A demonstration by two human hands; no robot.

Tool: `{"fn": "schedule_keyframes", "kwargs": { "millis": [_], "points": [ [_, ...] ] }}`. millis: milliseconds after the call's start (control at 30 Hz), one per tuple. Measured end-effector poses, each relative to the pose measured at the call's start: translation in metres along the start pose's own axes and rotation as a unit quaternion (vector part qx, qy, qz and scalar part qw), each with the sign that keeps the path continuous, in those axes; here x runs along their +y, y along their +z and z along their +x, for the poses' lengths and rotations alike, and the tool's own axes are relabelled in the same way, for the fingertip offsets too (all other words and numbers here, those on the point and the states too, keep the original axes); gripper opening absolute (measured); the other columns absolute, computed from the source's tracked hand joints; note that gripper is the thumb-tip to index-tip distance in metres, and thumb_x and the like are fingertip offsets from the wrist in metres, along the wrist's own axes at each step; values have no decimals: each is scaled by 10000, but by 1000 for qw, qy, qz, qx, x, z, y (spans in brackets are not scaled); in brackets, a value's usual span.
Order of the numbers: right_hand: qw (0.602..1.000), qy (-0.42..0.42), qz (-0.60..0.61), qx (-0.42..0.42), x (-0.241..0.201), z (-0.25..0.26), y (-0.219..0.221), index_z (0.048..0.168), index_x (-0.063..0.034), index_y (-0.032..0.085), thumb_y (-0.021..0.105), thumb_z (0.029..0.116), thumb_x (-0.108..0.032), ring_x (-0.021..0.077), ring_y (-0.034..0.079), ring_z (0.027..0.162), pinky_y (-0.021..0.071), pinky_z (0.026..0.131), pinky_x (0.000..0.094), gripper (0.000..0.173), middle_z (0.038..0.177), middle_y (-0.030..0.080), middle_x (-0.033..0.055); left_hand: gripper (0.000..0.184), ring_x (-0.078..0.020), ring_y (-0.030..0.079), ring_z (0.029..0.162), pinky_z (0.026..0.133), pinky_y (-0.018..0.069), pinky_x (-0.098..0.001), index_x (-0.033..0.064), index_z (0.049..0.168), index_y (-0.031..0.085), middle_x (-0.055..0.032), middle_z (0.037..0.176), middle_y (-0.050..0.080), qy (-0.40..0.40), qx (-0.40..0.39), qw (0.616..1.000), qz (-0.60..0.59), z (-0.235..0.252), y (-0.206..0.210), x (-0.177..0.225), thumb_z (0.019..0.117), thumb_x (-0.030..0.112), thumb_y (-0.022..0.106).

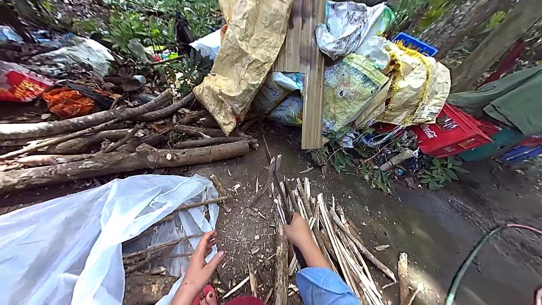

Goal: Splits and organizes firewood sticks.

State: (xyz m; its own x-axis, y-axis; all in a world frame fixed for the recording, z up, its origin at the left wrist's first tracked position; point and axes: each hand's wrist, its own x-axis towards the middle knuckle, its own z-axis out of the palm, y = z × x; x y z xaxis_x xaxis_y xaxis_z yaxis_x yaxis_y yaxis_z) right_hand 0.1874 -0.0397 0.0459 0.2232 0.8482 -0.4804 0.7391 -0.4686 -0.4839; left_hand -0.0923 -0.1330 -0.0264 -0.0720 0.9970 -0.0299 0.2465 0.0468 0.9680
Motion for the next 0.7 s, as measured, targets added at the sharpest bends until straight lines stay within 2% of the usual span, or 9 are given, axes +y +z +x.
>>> {"fn": "schedule_keyframes", "kwargs": {
  "millis": [133, 233, 300, 367, 400, 467, 567, 633, 700],
  "points": [
    [997, -60, 28, 39, -1, -35, -47, 1302, 25, 583, 680, 895, -108, 332, 665, 829, 536, 773, 539, 439, 937, 669, 199, 700, -383, 616, 1242, 1012, 527, -483, -120, 1455, 430, -314, 1411, 550, 16, 19, 1000, 14, 1, -19, -9, 892, 241, 636],
    [993, -78, -4, 86, -2, -73, -72, 1297, 39, 587, 694, 883, -95, 355, 664, 810, 530, 750, 557, 448, 898, 675, 208, 682, -374, 636, 1206, 1003, 531, -460, -125, 1457, 421, -323, 1376, 570, -4, 28, 999, 23, -2, -32, -18, 902, 214, 626],
    [996, -57, -37, 52, 2, -69, -60, 1306, 45, 581, 701, 888, -111, 387, 681, 881, 534, 797, 581, 462, 950, 688, 232, 686, -337, 659, 1173, 994, 540, -427, -118, 1454, 432, -305, 1329, 606, -11, 34, 999, 28, 0, -35, -23, 897, 234, 624],
    [997, 10, -54, -49, 17, -35, -14, 1330, 37, 564, 705, 915, -143, 411, 677, 1035, 526, 909, 603, 474, 1103, 680, 263, 680, -315, 666, 1150, 985, 542, -413, -116, 1449, 435, -291, 1301, 624, -22, 31, 999, 22, -4, -31, -24, 893, 227, 627],
    [996, 38, -34, -73, 31, -14, 15, 1317, 37, 561, 712, 905, -136, 393, 677, 1020, 533, 897, 584, 471, 1110, 671, 259, 674, -318, 664, 1147, 984, 540, -422, -118, 1447, 434, -289, 1297, 626, -25, 28, 999, 14, -5, -27, -23, 893, 212, 630],
    [996, 59, 52, -53, 45, 16, 49, 1262, 44, 576, 711, 899, -103, 338, 682, 848, 559, 788, 523, 415, 1006, 667, 232, 666, -305, 673, 1130, 973, 548, -419, -116, 1438, 445, -270, 1272, 643, -14, 23, 1000, 1, -2, -19, -16, 881, 191, 640],
    [984, 52, 164, -36, 50, 22, 48, 1203, 38, 554, 691, 906, -56, 216, 608, 571, 548, 579, 400, 340, 769, 617, 134, 654, -277, 686, 1114, 976, 548, -396, -109, 1437, 453, -247, 1245, 668, 1, 0, 1000, 4, -3, -13, -6, 879, 174, 642],
    [981, 30, 188, -26, 48, 10, 25, 1246, 34, 546, 679, 897, -39, 197, 593, 547, 544, 566, 382, 381, 763, 608, 119, 659, -247, 692, 1088, 964, 549, -375, -111, 1430, 460, -232, 1221, 680, 12, -6, 1000, 15, 1, -16, -7, 875, 200, 634],
    [985, -10, 169, 17, 42, -10, -3, 1270, 33, 569, 687, 883, -56, 223, 615, 589, 556, 608, 424, 414, 807, 631, 142, 658, -227, 697, 1072, 953, 557, -361, -115, 1424, 460, -225, 1211, 682, 12, 1, 1000, 17, 4, -19, -14, 877, 209, 627]
  ]
}}
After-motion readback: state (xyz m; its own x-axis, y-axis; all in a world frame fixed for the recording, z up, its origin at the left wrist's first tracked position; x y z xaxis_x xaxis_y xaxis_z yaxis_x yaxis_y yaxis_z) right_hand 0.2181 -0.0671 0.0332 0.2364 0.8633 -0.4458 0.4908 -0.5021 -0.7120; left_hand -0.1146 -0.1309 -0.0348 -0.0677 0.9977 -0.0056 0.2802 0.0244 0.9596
